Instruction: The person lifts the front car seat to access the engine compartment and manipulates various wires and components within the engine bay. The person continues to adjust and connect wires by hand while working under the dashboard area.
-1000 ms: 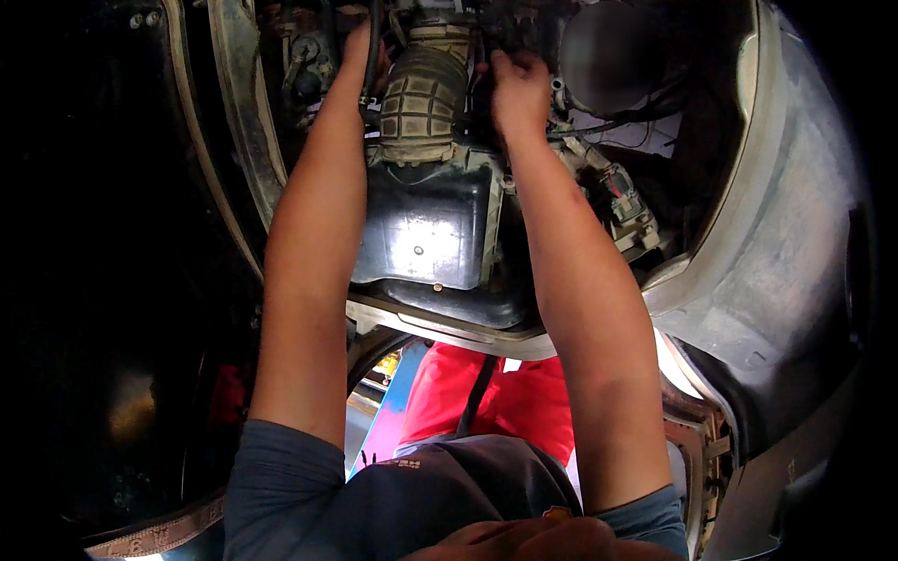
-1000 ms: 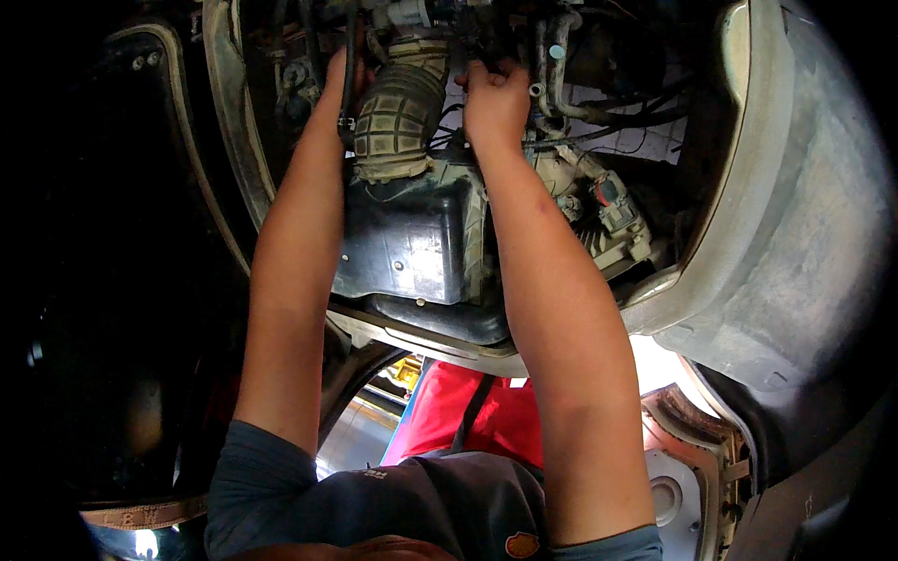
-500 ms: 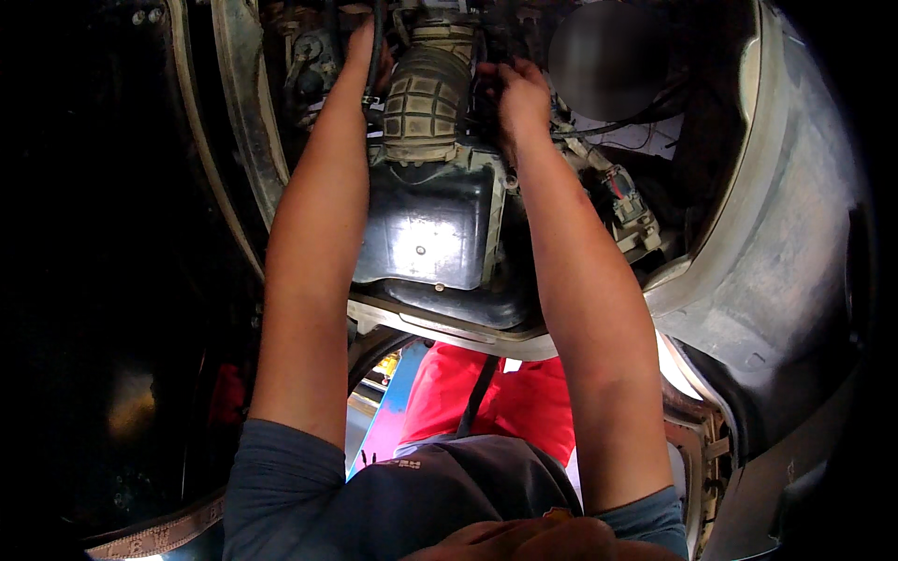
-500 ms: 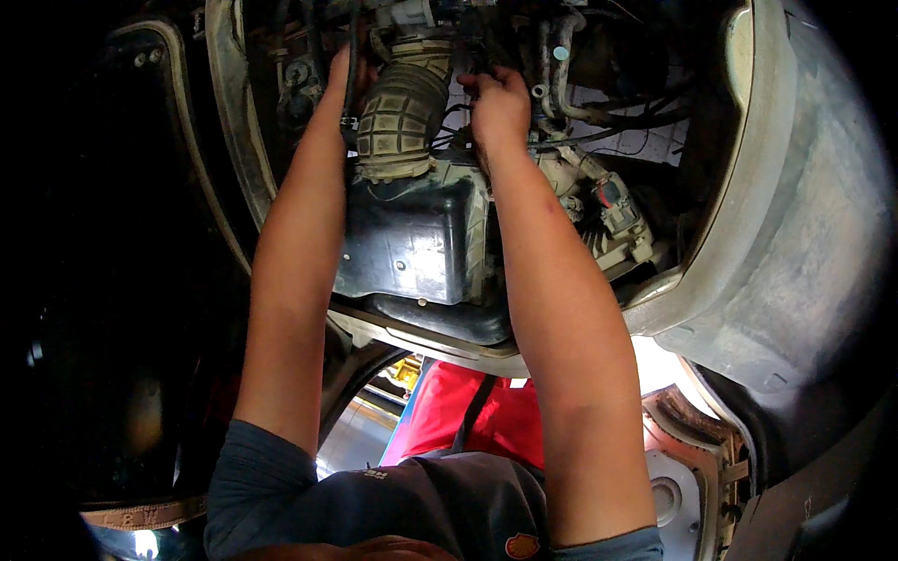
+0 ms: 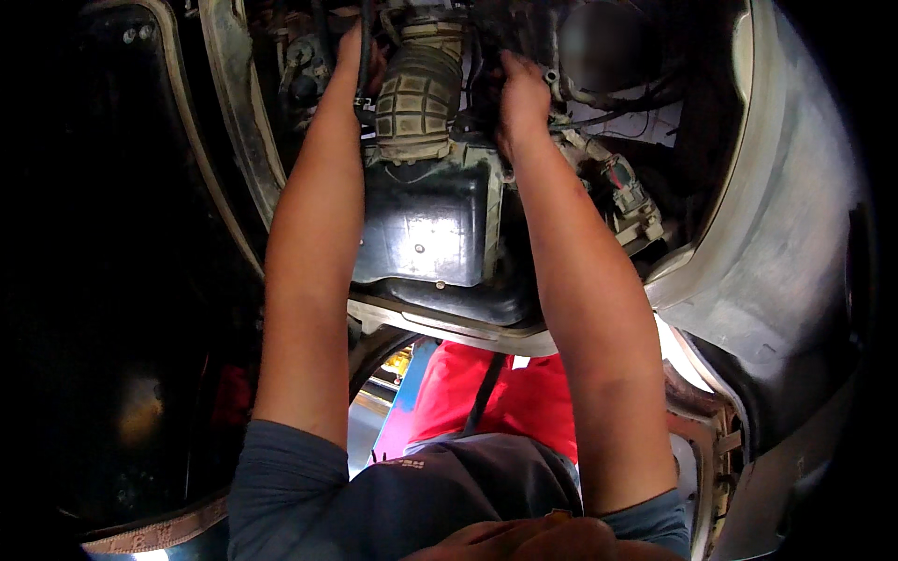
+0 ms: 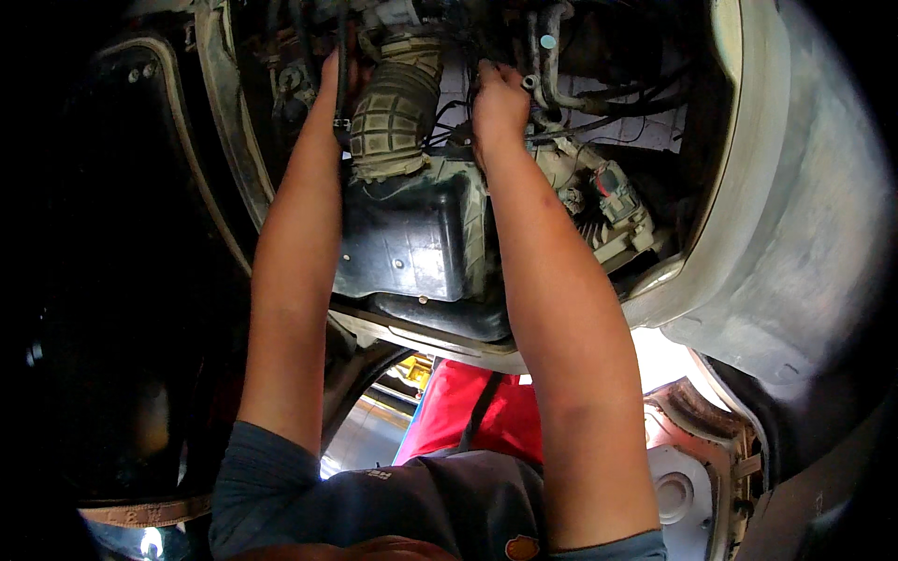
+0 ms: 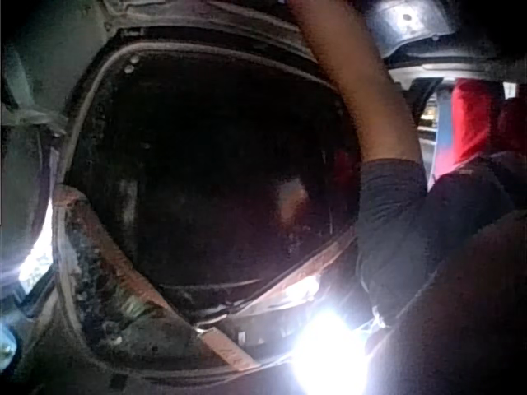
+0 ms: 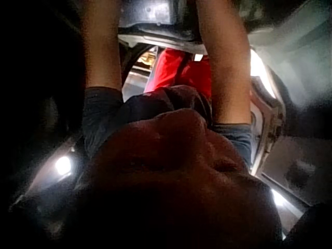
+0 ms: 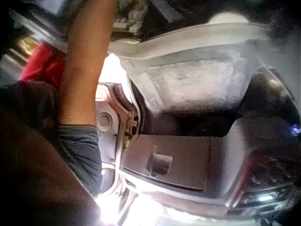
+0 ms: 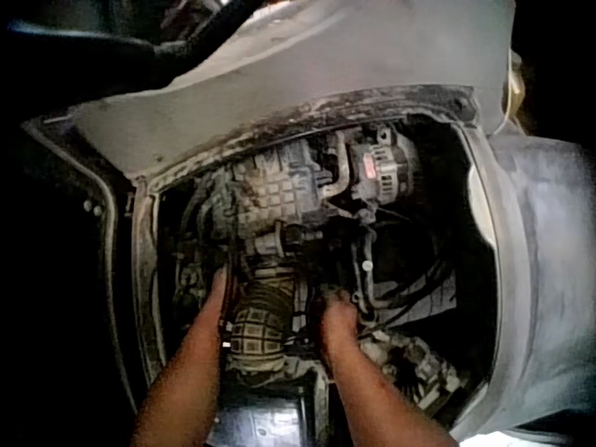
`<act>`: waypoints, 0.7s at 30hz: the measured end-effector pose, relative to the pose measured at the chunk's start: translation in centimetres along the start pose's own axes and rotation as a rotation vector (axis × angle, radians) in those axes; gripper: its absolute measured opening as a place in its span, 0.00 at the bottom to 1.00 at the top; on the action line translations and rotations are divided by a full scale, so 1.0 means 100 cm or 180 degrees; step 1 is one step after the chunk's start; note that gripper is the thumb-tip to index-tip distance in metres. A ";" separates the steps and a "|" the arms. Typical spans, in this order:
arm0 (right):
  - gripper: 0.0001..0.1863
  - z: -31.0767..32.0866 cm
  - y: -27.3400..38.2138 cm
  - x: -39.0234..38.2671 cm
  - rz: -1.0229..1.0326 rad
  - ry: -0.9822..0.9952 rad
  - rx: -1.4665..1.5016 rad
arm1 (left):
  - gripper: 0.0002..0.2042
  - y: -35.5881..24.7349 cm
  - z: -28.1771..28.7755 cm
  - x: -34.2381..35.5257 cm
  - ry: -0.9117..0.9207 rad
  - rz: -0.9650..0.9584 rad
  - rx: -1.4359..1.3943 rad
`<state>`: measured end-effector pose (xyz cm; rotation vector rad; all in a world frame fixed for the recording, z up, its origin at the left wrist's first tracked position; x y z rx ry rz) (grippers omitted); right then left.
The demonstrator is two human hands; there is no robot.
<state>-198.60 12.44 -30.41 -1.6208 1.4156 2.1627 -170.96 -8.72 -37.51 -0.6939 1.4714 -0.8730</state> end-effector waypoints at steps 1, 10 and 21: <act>0.17 0.003 0.002 -0.001 0.0040 -0.0010 -0.0046 | 0.24 -0.020 -0.025 -0.021 -0.0081 -0.0056 0.0192; 0.14 0.002 0.032 -0.036 0.0151 0.0388 -0.0853 | 0.21 -0.020 0.007 0.004 -0.0121 -0.0589 0.1825; 0.15 0.012 0.003 -0.030 -0.0425 0.0210 0.0466 | 0.22 -0.004 0.021 0.042 0.0103 -0.0824 0.2508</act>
Point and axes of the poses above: each hand's wrist, its own x-axis towards the middle knuckle, its own z-axis out of the back of the hand, y = z × x, the point moved 8 cm from there along x, towards the middle knuckle, and after that the axes turned 11 degrees about -x, right-handed, at the moved point
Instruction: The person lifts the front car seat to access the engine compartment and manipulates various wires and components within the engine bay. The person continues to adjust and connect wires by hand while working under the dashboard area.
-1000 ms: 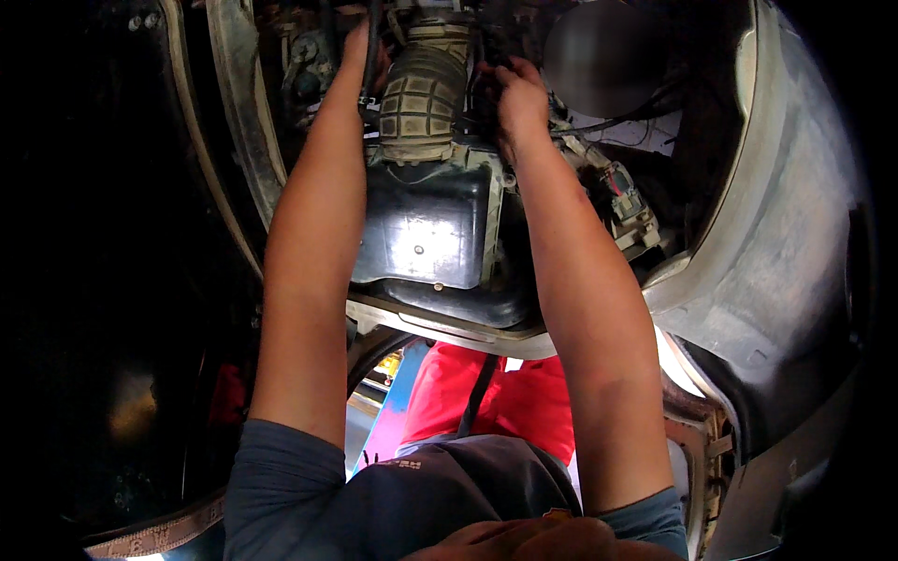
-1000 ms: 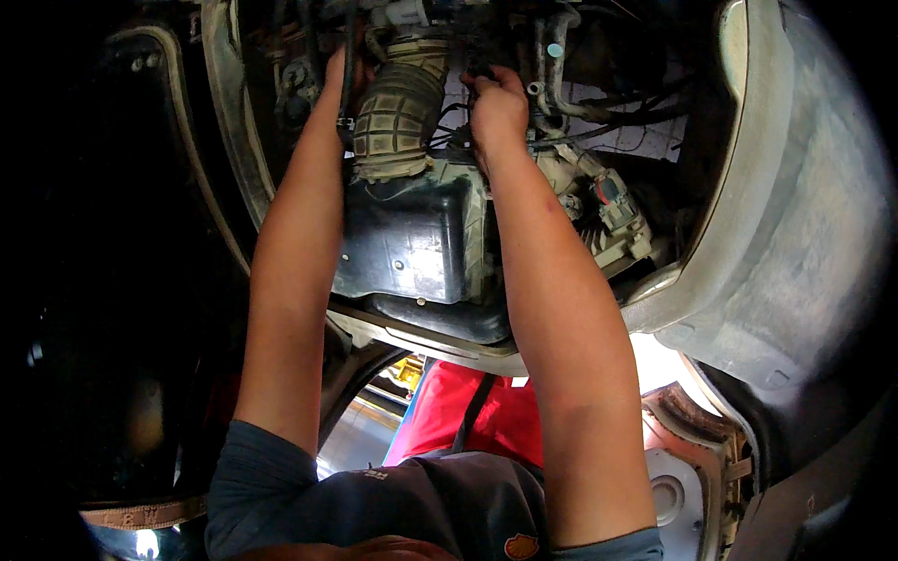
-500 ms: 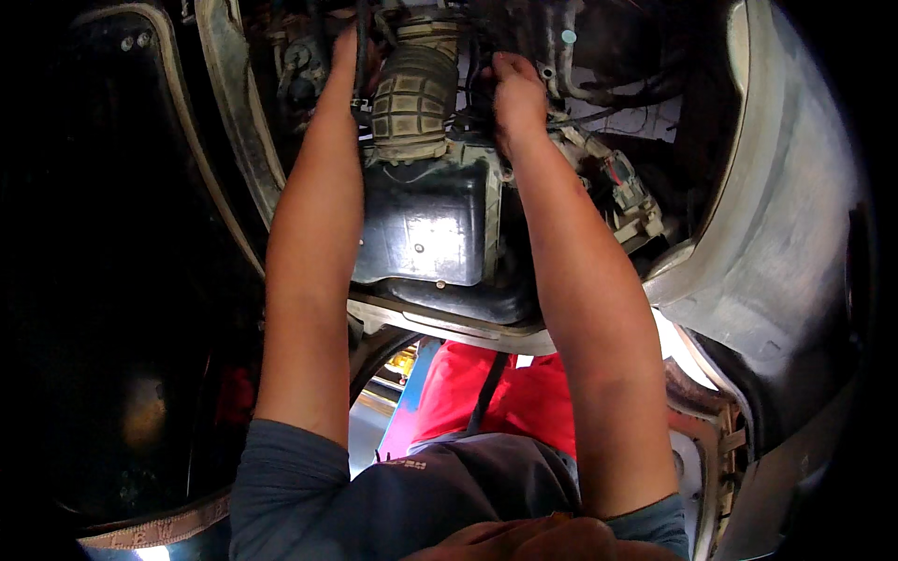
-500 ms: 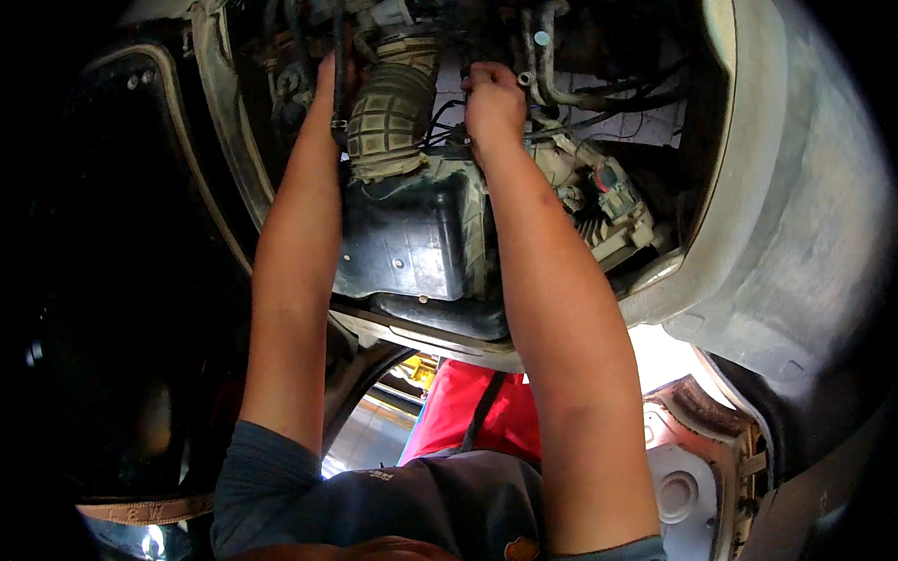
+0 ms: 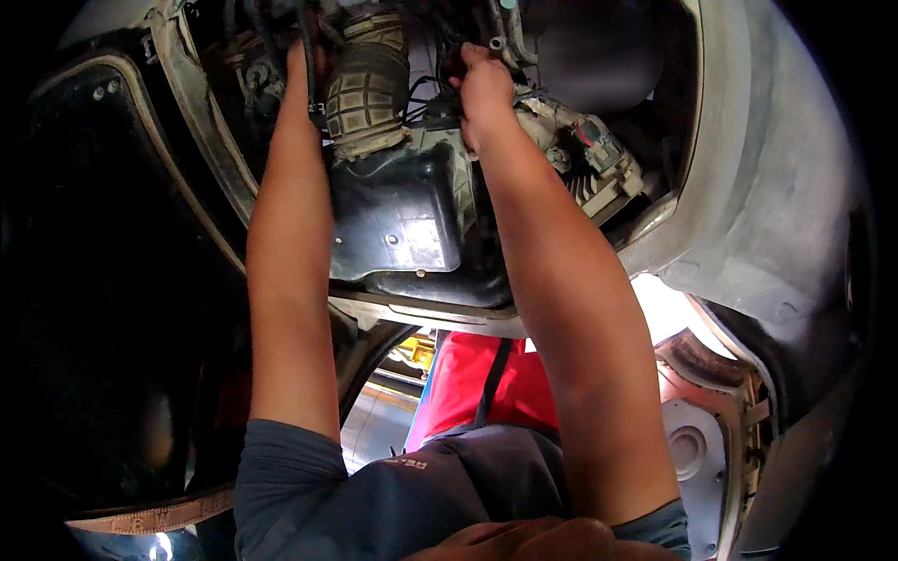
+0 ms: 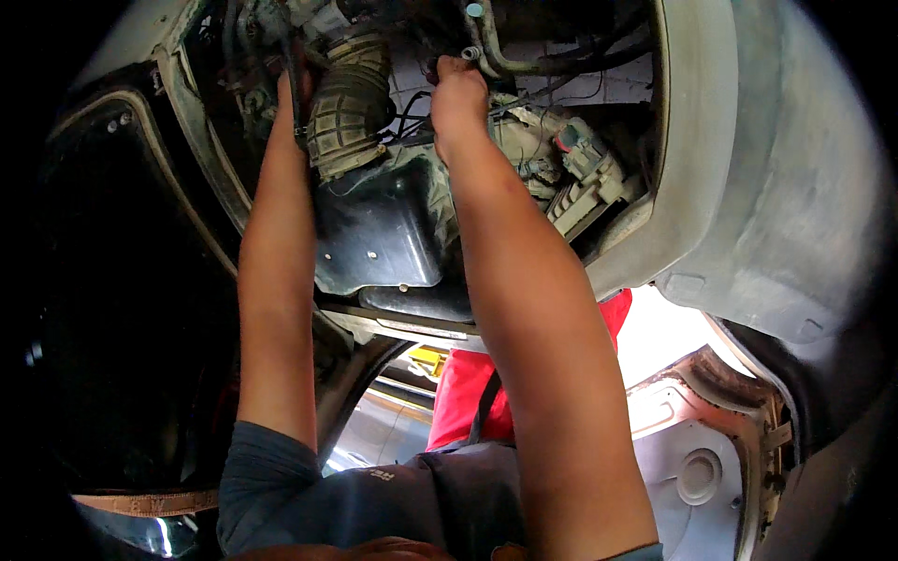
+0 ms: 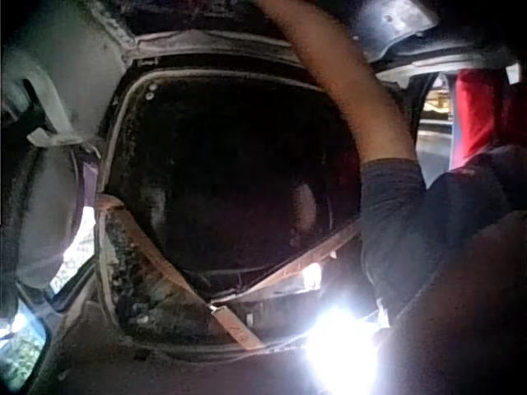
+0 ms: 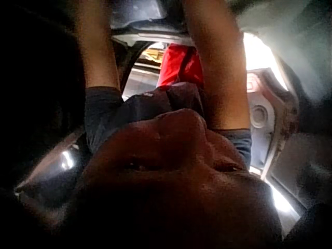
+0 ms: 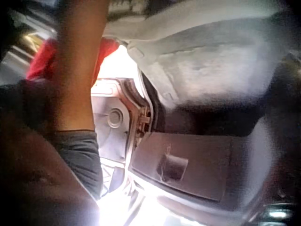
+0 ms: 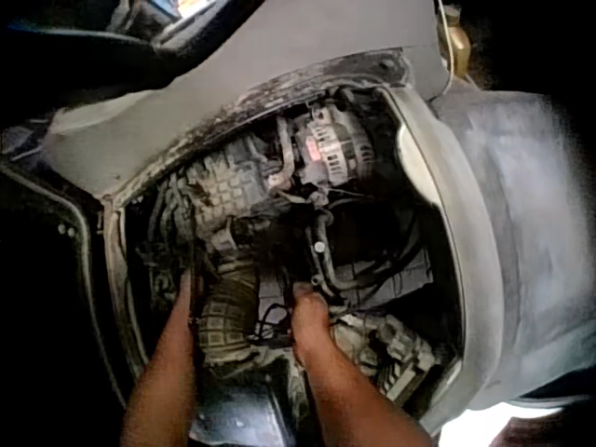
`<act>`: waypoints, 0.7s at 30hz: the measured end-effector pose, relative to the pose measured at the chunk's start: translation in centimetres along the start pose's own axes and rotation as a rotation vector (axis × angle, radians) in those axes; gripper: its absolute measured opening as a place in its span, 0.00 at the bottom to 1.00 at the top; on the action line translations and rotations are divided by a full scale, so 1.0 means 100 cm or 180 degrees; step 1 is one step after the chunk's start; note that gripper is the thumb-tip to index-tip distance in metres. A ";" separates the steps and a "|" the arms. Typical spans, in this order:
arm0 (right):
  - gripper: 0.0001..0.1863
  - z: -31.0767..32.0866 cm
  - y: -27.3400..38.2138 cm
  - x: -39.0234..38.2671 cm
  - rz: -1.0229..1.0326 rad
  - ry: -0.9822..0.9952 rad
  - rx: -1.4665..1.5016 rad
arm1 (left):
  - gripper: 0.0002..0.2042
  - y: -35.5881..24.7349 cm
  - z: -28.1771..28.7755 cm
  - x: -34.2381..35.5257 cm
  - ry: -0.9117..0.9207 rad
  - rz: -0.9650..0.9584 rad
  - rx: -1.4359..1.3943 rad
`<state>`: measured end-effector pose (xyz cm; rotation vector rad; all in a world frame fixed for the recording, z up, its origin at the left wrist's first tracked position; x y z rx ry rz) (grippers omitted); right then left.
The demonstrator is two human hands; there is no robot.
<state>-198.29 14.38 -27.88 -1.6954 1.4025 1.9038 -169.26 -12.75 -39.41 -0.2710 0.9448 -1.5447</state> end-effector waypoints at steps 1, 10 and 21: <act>0.15 0.002 -0.002 0.004 0.0015 -0.0081 0.0043 | 0.22 -0.003 0.001 0.000 -0.0007 0.0001 -0.0010; 0.10 -0.001 -0.013 0.019 0.0315 -0.0409 -0.0179 | 0.23 -0.014 0.018 0.002 -0.0071 0.0022 -0.0011; 0.18 0.000 -0.003 0.013 0.0411 -0.0411 -0.0203 | 0.25 -0.011 0.015 -0.002 -0.0071 0.0061 -0.0067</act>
Point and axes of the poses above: each hand's wrist, its own x-axis towards the middle knuckle, its own z-axis out of the back of the hand, y = z × x, the point moved 8 cm from there along x, towards the middle knuckle, and after that the axes turned 11 degrees about -x, right-handed, at the moved point
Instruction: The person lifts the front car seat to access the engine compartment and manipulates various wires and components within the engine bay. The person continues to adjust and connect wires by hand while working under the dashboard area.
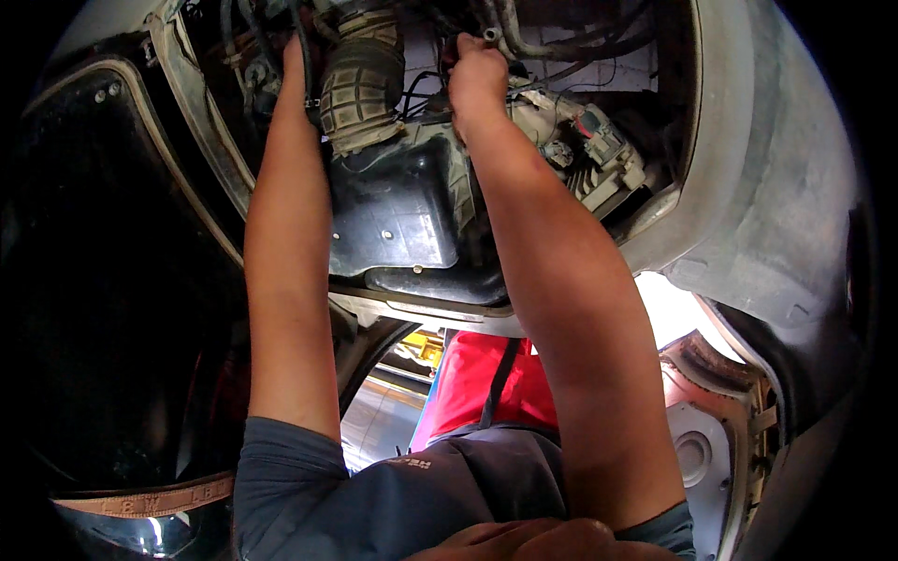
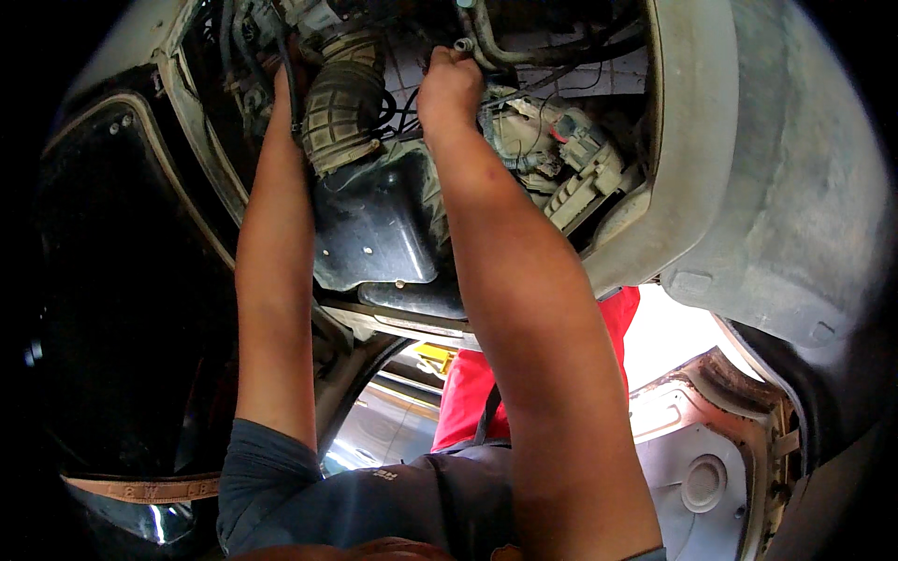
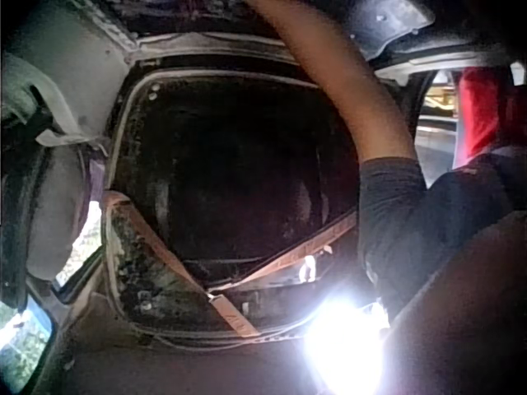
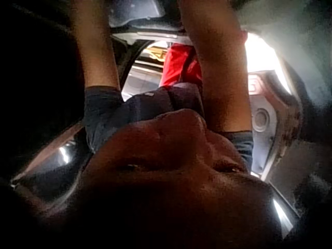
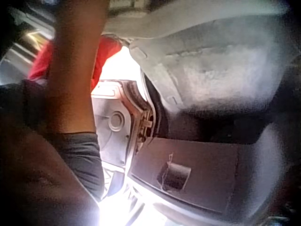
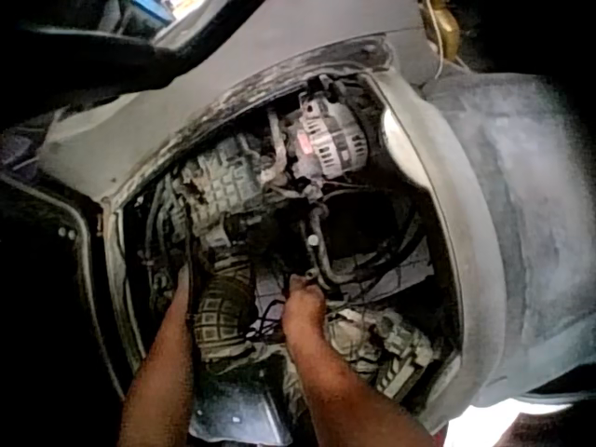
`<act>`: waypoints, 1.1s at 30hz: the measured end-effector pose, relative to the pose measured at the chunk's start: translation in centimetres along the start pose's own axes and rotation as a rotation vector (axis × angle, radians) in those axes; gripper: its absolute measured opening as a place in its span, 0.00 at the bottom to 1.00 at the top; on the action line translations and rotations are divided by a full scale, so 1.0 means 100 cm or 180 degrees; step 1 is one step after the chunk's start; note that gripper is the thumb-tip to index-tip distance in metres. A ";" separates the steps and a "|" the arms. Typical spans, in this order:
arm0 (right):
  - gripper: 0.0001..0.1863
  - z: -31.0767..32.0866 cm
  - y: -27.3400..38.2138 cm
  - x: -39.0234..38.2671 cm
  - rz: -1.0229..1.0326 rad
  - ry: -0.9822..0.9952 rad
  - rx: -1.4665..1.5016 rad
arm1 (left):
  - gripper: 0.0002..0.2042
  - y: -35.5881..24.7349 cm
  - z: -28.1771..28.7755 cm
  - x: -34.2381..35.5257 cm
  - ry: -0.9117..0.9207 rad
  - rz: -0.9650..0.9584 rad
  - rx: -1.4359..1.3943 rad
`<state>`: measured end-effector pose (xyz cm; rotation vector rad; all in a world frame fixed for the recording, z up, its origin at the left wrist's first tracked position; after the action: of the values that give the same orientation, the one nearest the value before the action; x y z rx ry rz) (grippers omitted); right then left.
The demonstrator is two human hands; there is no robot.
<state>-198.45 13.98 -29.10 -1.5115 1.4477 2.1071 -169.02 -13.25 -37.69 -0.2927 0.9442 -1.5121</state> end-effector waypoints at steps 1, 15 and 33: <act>0.17 -0.001 0.000 0.000 0.0055 0.0008 0.0050 | 0.25 0.000 0.002 0.000 -0.0009 0.0000 -0.0002; 0.16 0.000 0.000 0.002 -0.0019 -0.0010 -0.0271 | 0.27 0.006 -0.002 -0.002 -0.0032 0.0040 -0.0026; 0.16 0.002 -0.001 0.003 -0.0178 0.0080 -0.0561 | 0.29 0.044 -0.020 0.012 0.0046 0.0098 0.0272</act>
<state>-198.70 14.06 -29.37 -1.6243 1.2402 2.2407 -167.52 -13.15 -42.45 -0.2052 0.8893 -1.5237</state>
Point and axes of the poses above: each hand's wrist, its own x-axis towards the middle knuckle, its own z-axis out of the back of the hand, y = z × x, the point moved 8 cm from there along x, towards the middle knuckle, and after that the axes turned 11 degrees about -x, right-handed, at the moved point
